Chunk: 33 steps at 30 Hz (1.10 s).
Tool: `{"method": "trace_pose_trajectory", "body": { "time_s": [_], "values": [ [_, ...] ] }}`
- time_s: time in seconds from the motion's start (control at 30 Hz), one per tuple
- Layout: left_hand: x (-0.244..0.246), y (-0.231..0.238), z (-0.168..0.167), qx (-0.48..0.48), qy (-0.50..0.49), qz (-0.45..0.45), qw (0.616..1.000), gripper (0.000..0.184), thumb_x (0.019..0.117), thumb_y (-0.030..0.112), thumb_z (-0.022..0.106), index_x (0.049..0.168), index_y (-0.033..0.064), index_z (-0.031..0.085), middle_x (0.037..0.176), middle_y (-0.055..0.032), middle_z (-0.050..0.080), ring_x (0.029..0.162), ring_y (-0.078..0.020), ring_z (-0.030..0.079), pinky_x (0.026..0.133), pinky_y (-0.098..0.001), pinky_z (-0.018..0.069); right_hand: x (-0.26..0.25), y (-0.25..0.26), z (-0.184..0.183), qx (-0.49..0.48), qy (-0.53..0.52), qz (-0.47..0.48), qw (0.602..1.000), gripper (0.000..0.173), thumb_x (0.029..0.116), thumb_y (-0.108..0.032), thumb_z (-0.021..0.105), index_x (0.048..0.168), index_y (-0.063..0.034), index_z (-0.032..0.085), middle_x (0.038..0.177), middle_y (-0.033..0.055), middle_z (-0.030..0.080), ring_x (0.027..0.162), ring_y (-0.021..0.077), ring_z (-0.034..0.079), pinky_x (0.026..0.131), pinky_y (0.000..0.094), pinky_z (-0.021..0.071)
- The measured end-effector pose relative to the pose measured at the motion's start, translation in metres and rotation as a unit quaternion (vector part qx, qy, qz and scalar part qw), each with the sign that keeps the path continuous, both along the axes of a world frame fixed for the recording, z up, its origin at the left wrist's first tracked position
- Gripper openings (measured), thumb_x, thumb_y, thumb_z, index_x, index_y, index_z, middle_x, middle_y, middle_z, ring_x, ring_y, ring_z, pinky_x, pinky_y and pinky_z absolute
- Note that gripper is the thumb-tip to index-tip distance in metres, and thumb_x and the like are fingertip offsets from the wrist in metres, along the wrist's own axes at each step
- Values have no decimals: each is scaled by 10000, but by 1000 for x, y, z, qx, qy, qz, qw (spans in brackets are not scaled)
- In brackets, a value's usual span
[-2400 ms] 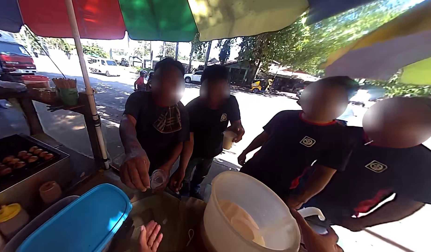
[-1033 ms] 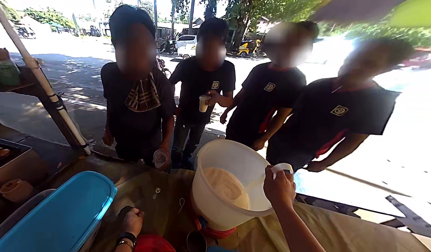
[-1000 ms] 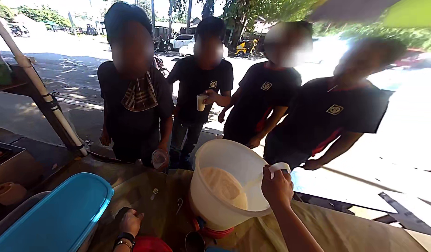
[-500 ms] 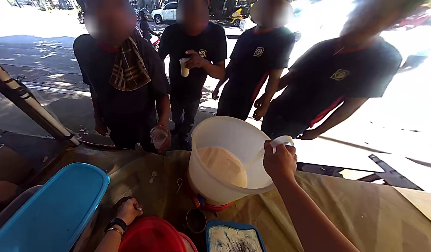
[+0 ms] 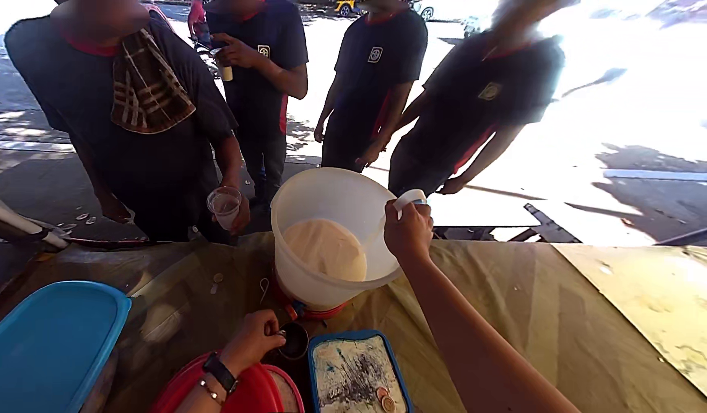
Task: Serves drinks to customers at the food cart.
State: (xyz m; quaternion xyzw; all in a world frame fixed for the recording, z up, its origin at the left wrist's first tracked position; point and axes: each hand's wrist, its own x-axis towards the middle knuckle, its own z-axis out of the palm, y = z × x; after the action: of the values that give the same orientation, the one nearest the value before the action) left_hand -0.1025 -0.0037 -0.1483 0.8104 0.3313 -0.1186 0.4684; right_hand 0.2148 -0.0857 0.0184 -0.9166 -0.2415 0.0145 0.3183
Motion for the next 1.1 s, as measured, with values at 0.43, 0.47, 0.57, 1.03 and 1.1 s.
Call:
{"method": "trace_pose_trajectory", "body": {
  "time_s": [0.43, 0.47, 0.57, 1.03, 1.1],
  "values": [
    [62, -138, -15, 169, -47, -181, 968, 474, 871, 299, 784, 1299, 117, 693, 1567, -148, 472, 1456, -376, 420, 1147, -604, 353, -2, -1, -4, 18, -4, 17, 1000, 355, 1081, -299, 530, 1235, -10, 670, 1326, 320, 524, 1244, 508, 500, 961, 676, 399],
    [53, -121, -14, 208, -100, -112, 967, 398, 901, 302, 754, 1257, 125, 728, 1497, -140, 552, 1344, -350, 554, 1072, -566, 460, -2, -2, -5, 33, -9, 23, 999, 353, 1073, -302, 546, 1201, -3, 682, 1297, 323, 535, 1223, 514, 504, 946, 682, 397],
    [31, -37, -24, 362, -180, 131, 905, 217, 952, 218, 677, 1087, 79, 774, 1122, -153, 718, 959, -327, 727, 818, -504, 613, -3, -6, -7, 78, -44, 46, 995, 399, 1060, -375, 559, 1074, -9, 718, 1219, 278, 615, 1215, 492, 512, 933, 688, 362],
    [30, 110, -36, 272, 323, 149, 894, 298, 1033, 116, 528, 1296, 33, 641, 1250, -186, 694, 1211, -349, 649, 1047, -525, 480, 1, -8, -16, 93, -75, 97, 988, 419, 1091, -373, 471, 1017, -74, 755, 1103, 142, 709, 1202, 401, 557, 932, 646, 382],
    [27, 110, -40, 284, 313, 128, 897, 338, 1041, 76, 494, 1361, 35, 596, 1265, -186, 685, 1219, -349, 641, 1081, -518, 455, 3, -9, -16, 97, -72, 99, 988, 421, 1086, -384, 478, 1023, -70, 751, 1076, 146, 712, 1155, 394, 588, 929, 664, 375]
  ]
}}
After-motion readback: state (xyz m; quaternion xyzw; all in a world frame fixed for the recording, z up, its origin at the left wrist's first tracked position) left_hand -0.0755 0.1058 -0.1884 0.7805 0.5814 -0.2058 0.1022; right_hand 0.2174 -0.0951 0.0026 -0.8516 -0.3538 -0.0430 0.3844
